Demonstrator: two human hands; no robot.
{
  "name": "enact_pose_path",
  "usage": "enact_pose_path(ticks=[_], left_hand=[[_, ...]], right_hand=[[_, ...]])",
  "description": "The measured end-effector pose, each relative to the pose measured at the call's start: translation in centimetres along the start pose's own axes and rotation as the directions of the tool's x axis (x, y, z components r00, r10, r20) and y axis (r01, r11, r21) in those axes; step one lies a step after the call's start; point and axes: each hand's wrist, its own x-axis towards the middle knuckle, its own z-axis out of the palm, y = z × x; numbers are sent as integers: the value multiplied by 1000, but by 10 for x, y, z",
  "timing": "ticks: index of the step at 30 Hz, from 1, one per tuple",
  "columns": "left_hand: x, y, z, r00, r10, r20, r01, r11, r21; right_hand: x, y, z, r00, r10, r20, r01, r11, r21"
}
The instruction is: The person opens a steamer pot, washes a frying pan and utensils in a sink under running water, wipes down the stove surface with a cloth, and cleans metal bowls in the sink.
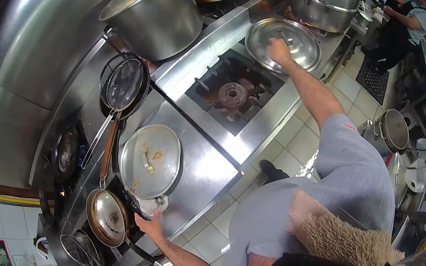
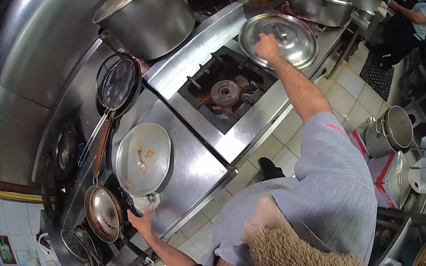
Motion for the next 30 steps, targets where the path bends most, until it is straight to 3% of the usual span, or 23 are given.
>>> enact_pose_path(ticks=[2, 3, 5, 6, 8, 9, 10, 11, 12, 13, 14, 15, 16, 17, 18, 21, 22, 24, 29, 30], left_hand=[[9, 0, 25, 979, -143, 145, 159, 982, -103], [13, -8, 39, 979, -147, 140, 162, 982, -101], [12, -26, 58, 961, -72, 266, 218, 791, -572], [10, -23, 56, 976, 14, 218, 104, 849, -518], [15, -20, 56, 971, 2, 238, 118, 864, -489], [10, -20, 54, 966, 2, 260, 124, 876, -466], [6, -19, 58, 970, -104, 219, 181, 911, -370], [5, -15, 61, 962, -219, 162, 257, 927, -272], [7, 4, 53, 952, -270, 141, 278, 960, -40], [6, -18, 68, 958, -286, 20, 286, 958, 18], [7, -33, 72, 973, -231, -2, 231, 973, 15], [4, 7, 53, 939, -327, -108, 332, 943, 25], [5, -27, 72, 904, -325, -278, 313, 946, -89], [7, -18, 63, 840, -505, -199, 441, 849, -292], [6, 20, 49, 798, -505, -329, 336, 826, -453], [11, 34, 39, 598, -637, -486, 323, 746, -582], [13, 35, 33, 610, -631, -479, 322, 750, -578], [20, 33, 21, 488, -602, -632, 236, 788, -569], [21, 81, -25, 449, -667, -595, 38, 679, -733], [20, 84, -32, 436, -671, -600, -73, 638, -766]], right_hand=[[28, 17, -9, 991, 136, 5, -133, 979, -155], [46, 34, -4, 991, 132, 8, -129, 980, -151], [83, 77, 18, 989, 146, -29, -148, 946, -288], [95, 89, 23, 986, 131, -106, -159, 930, -332], [117, 106, 23, 989, 144, -44, -151, 920, -362], [130, 120, 25, 987, 154, 43, -136, 950, -282], [157, 162, 61, 992, 128, 5, -124, 967, -222], [164, 165, 58, 991, 12, 136, 16, 979, -205], [178, 189, 73, 982, -143, 126, 168, 961, -220], [187, 200, 80, 987, -50, 151, 53, 999, -13], [220, 251, 120, 983, 11, 181, -25, 997, 74], [240, 291, 146, 984, -160, 80, 141, 970, 197], [227, 269, 125, 980, -173, 102, 155, 974, 166], [208, 238, 100, 954, 92, 285, -200, 903, 381], [200, 228, 90, 949, 108, 297, -230, 879, 417], [185, 202, 65, 944, 159, 288, -288, 823, 490], [171, 185, 49, 947, 181, 264, -300, 791, 534], [151, 146, 26, 939, 189, 288, -321, 784, 531], [96, 89, 33, 874, 99, 475, -367, 776, 513], [77, 67, 35, 861, 95, 500, -378, 777, 503]])
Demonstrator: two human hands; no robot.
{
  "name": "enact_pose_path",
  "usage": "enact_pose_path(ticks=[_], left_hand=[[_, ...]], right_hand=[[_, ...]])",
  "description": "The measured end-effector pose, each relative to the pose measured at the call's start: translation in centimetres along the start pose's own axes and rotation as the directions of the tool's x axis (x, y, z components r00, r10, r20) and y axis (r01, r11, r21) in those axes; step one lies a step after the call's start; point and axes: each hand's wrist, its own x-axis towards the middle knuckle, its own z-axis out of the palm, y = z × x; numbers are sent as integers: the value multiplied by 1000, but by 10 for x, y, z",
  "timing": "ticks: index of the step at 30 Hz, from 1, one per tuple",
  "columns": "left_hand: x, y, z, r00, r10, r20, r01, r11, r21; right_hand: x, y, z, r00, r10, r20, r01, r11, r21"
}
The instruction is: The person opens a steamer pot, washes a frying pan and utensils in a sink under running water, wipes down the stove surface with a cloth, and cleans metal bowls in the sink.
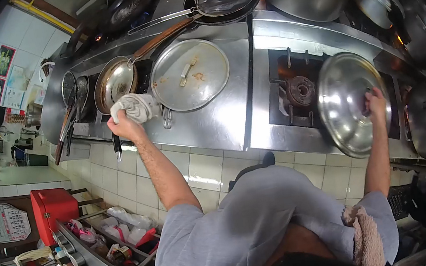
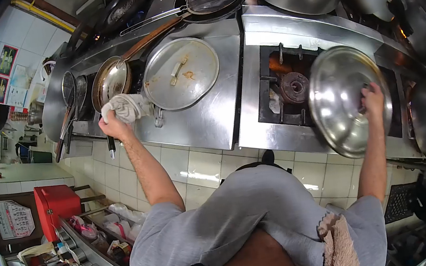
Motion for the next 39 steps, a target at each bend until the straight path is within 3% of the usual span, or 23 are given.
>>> enact_pose_path(ticks=[2, 4, 5, 6, 7, 9, 13, 15, 16, 17, 19, 21, 23, 24, 25, 26, 28, 29, 31, 34, 37, 38, 39], left_hand=[[0, 32, 3, 1000, -12, -29, 8, 992, -129], [2, 61, 0, 999, -30, -32, 28, 998, -61], [4, 71, -2, 995, 95, -37, -92, 994, 62], [7, 77, -5, 995, 101, 7, -101, 994, 31], [7, 90, -7, 999, 23, 26, -24, 998, 50], [-10, 117, 0, 993, 57, 100, -27, 961, -275], [-34, 144, 3, 958, 78, 275, 52, 898, -438], [-60, 159, 3, 943, 80, 324, 86, 879, -469], [-75, 165, 9, 906, 99, 412, 136, 852, -505], [-91, 171, 15, 861, 120, 494, 191, 824, -534], [-133, 185, 31, 780, 144, 609, 292, 778, -556], [-178, 196, 47, 635, 134, 761, 502, 677, -538], [-228, 202, 65, 471, 267, 841, 525, 681, -510], [-245, 197, 74, 287, 398, 871, 322, 817, -479], [-259, 200, 77, 57, 442, 895, 154, 882, -446], [-276, 205, 80, -106, 485, 868, -105, 863, -494], [-293, 202, 81, -177, 465, 868, -225, 839, -495], [-298, 198, 81, -199, 441, 875, -216, 851, -478], [-300, 178, 86, -190, 399, 897, -148, 891, -428], [-302, 157, 92, 13, 142, 990, 107, 984, -142], [-311, 141, 98, 181, 29, 983, 210, 975, -67], [-319, 141, 100, 237, -25, 971, 180, 984, -19], [-328, 141, 102, 294, -76, 953, 150, 988, 33]], right_hand=[[-23, -8, 39, 997, -7, 80, 7, 1000, 4], [-12, 21, 72, 969, -226, 97, 239, 956, -171], [-44, -14, 87, 988, -5, 156, 32, 984, -175], [-39, 0, 103, 980, -151, 128, 183, 941, -286], [-33, 17, 122, 880, -469, 74, 448, 767, -460], [-37, 14, 155, 951, -297, 85, 306, 871, -385], [-73, -18, 173, 976, -157, 149, 194, 942, -274], [-109, -58, 160, 954, -170, 248, 287, 764, -578], [-125, -69, 157, 928, -279, 247, 371, 754, -542], [-140, -78, 156, 890, -386, 243, 455, 731, -509], [-166, -90, 153, 808, -450, 380, 495, 869, -24], [-210, -121, 132, 657, -362, 661, 92, 909, 406], [-219, -99, 136, 443, -519, 731, -464, 564, 683], [-239, -115, 127, 450, -620, 643, -585, 339, 737], [-249, -121, 118, 573, -588, 571, -589, 189, 785], [-244, -119, 108, 661, -459, 593, -562, 219, 797], [-223, -116, 80, 756, -190, 626, -588, 221, 778], [-208, -112, 66, 842, -210, 497, -414, 338, 845], [-168, -105, 38, 942, -283, 181, -17, 499, 867], [-82, -107, -12, 928, -360, -92, 298, 575, 761], [37, -111, -65, 845, -453, -284, 534, 715, 450], [87, -107, -80, 757, -545, -361, 633, 748, 197], [127, -108, -96, 770, -554, -317, 606, 790, 92]])
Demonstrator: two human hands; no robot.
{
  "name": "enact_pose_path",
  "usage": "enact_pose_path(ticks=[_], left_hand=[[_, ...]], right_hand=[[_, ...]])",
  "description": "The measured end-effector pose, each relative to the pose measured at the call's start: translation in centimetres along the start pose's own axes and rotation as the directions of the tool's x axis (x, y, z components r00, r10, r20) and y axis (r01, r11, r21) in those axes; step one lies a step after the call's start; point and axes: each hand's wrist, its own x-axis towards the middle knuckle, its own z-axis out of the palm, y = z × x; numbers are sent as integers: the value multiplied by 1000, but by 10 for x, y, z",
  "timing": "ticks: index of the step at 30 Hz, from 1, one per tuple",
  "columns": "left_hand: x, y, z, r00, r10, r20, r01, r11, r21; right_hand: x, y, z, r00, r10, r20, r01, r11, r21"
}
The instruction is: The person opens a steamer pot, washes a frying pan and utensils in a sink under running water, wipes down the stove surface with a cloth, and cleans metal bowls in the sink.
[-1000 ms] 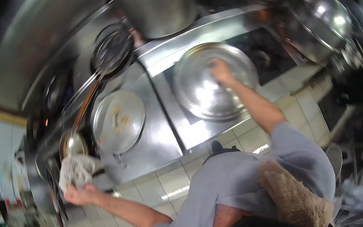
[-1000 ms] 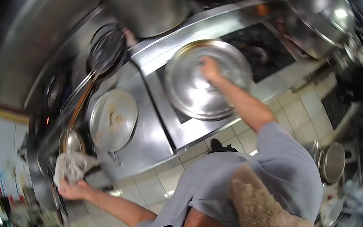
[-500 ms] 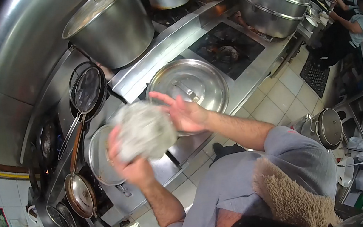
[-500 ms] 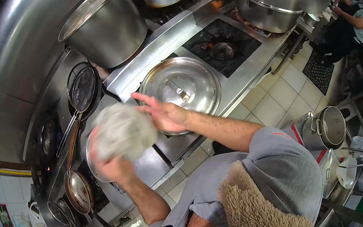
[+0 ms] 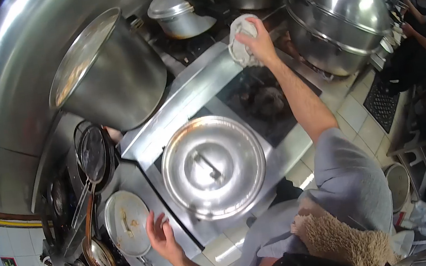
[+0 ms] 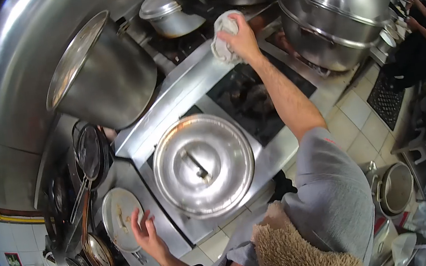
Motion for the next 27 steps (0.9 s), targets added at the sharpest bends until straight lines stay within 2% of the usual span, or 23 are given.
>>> enact_pose_path(ticks=[1, 2, 3, 4, 6, 8, 10, 11, 14, 15, 18, 20, 21, 22, 24, 26, 27], left_hand=[[-1, -8, 7, 1000, 4, -4, -4, 1000, 13], [-3, -19, 14, 996, -64, -66, 67, 997, 35], [-2, -26, 23, 983, -130, -127, 138, 989, 51], [-1, -26, 40, 980, -142, -141, 150, 987, 52], [2, -27, 72, 969, -212, -128, 227, 968, 110], [3, -27, 92, 975, -223, -18, 222, 951, 217], [5, -14, 106, 957, -289, 20, 275, 928, 252], [4, -17, 106, 966, -259, 13, 247, 935, 255], [3, -19, 111, 954, -287, -84, 298, 929, 219], [1, -16, 115, 965, -250, -83, 263, 934, 242], [-7, -16, 106, 945, -304, -119, 322, 929, 183], [-11, -20, 100, 943, -302, -137, 324, 927, 188], [-14, -22, 96, 939, -308, -151, 333, 926, 178], [-14, -25, 97, 935, -312, -167, 339, 926, 166], [-13, -23, 106, 940, -317, -128, 338, 920, 200], [-15, -20, 109, 941, -325, -94, 338, 909, 246], [-16, -24, 110, 937, -341, -76, 348, 901, 260]], right_hand=[[34, 28, 3, 995, -98, -31, 83, 941, -327], [61, 61, 7, 980, -195, -28, 136, 772, -620], [81, 96, 17, 999, -36, 35, 50, 735, -676], [89, 123, 33, 977, 209, 40, -130, 735, -666], [102, 191, 32, 985, 129, 113, 0, 659, -752], [133, 254, 11, 989, -115, 91, 141, 581, -802], [173, 283, -21, 960, -175, -216, -98, 514, -852], [182, 268, -26, 950, -127, -285, -173, 547, -819], [176, 260, -17, 886, -29, -463, -359, 590, -723], [164, 243, -17, 870, -50, -490, -313, 712, -629], [116, 215, -29, 880, -127, -457, -267, 664, -699], [76, 220, -22, 960, 100, -263, -281, 394, -875], [62, 215, -19, 922, 368, -119, -242, 310, -919], [56, 247, -17, 916, 399, -35, -179, 332, -926], [69, 258, -28, 914, 404, 40, -98, 316, -944], [119, 351, -51, 916, 396, -69, -198, 295, -935], [142, 340, -58, 912, 335, -237, -326, 239, -915]])
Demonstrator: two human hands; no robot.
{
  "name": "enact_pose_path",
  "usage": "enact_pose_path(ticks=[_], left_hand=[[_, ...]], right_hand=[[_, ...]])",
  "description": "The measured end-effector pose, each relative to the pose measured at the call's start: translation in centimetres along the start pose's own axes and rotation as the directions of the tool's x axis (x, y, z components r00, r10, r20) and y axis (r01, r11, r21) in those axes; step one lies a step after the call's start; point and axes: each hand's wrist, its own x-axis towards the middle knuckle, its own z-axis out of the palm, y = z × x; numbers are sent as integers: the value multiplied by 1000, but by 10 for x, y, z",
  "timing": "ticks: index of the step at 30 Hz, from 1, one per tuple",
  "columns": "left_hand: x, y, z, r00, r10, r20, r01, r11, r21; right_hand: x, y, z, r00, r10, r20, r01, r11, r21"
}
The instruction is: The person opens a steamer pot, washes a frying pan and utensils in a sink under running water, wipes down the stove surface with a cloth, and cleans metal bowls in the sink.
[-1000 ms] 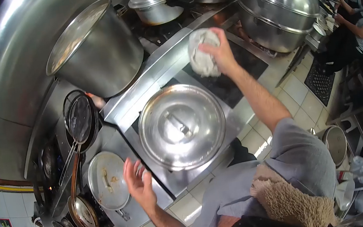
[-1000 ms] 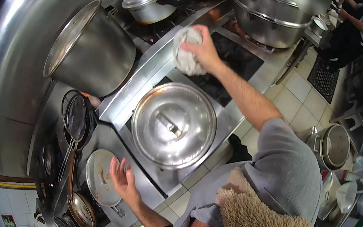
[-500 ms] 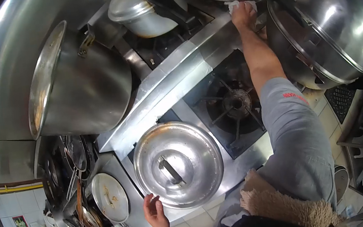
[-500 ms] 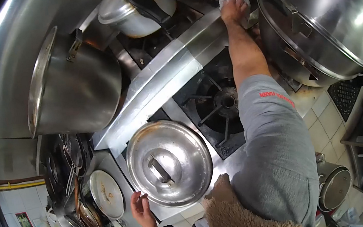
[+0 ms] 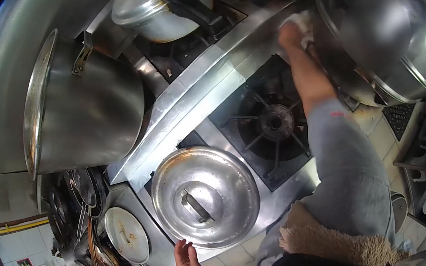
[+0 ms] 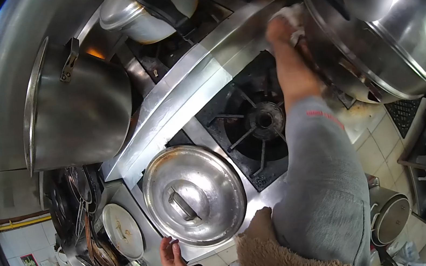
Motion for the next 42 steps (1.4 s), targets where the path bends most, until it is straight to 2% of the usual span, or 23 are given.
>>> enact_pose_path(ticks=[1, 2, 4, 6, 7, 8, 10, 11, 12, 15, 19, 24, 27, 29, 30, 31, 32, 33, 35, 37, 39, 41, 42], left_hand=[[-4, -2, -2, 999, -25, 22, 25, 999, 28], [-6, -2, -2, 999, -33, 21, 32, 999, 42], [-5, -9, -1, 997, -79, 12, 78, 997, 28], [-3, -14, 0, 992, -118, 37, 117, 993, 24], [0, -15, 4, 992, -117, 53, 116, 993, 12], [6, -15, 10, 991, -90, 97, 91, 996, -10], [17, -9, 22, 980, -30, 194, 40, 998, -48], [21, -4, 28, 977, -23, 212, 36, 998, -58], [24, 1, 31, 962, 39, 270, -31, 999, -31], [21, 21, 35, 921, 130, 367, -124, 991, -41], [11, 18, 13, 871, 227, 436, -224, 973, -59], [-13, -20, -31, 880, 196, 434, -178, 981, -81], [-24, -42, -50, 888, 161, 430, -130, 986, -100], [-28, -52, -57, 900, 106, 423, -60, 991, -121], [-29, -55, -59, 897, 107, 430, -59, 991, -122], [-29, -57, -61, 897, 105, 430, -63, 992, -110], [-28, -57, -61, 898, 101, 428, -66, 993, -95], [-27, -57, -60, 899, 96, 427, -65, 994, -86], [-22, -51, -52, 897, 95, 433, -55, 993, -105], [-21, -39, -40, 877, 117, 467, -86, 992, -87], [-15, -26, -22, 856, 150, 495, -127, 989, -81], [-18, -19, -10, 838, 126, 531, -118, 992, -49], [-17, -19, -3, 830, 116, 545, -118, 992, -32]], right_hand=[[10, 1, -11, 986, 141, -93, -142, 990, -5], [48, 13, 28, 950, 256, -180, -263, 965, -17], [72, 18, 62, 897, 347, -273, -370, 928, -35], [40, 5, 28, 994, 113, -9, -112, 961, -252], [7, -8, -7, 993, 5, 114, 14, 986, -166], [-15, -10, 0, 993, -102, -57, 88, 973, -212], [-53, -10, -24, 938, -299, 176, 318, 943, -93], [-79, -6, -52, 911, -394, 121, 402, 914, -57], [-92, 0, -71, 891, -408, 200, 415, 910, 7], [-125, 57, -65, 877, -449, 172, 456, 890, 0], [-196, 127, -118, 859, -402, 316, 468, 867, -169], [-302, 213, -192, 941, -296, 164, 326, 923, -206], [-319, 255, -213, 925, -242, 292, 317, 916, -245], [-308, 280, -228, 759, -263, 596, 351, 936, -36], [-306, 279, -247, 770, -184, 612, 241, 971, -11], [-306, 277, -255, 771, -184, 610, 241, 970, -13], [-308, 276, -258, 865, -169, 472, 9, 947, 322], [-310, 276, -257, 933, -81, 351, -175, 751, 636], [-298, 290, -178, 973, -227, -44, 231, 943, 240], [-331, 252, -143, 980, -197, -14, 190, 959, -210], [-358, 213, -181, 987, -158, -1, 157, 981, -118], [-352, 223, -180, 991, -125, 39, 126, 992, -28], [-331, 246, -160, 989, -51, -139, 58, 997, 42]])
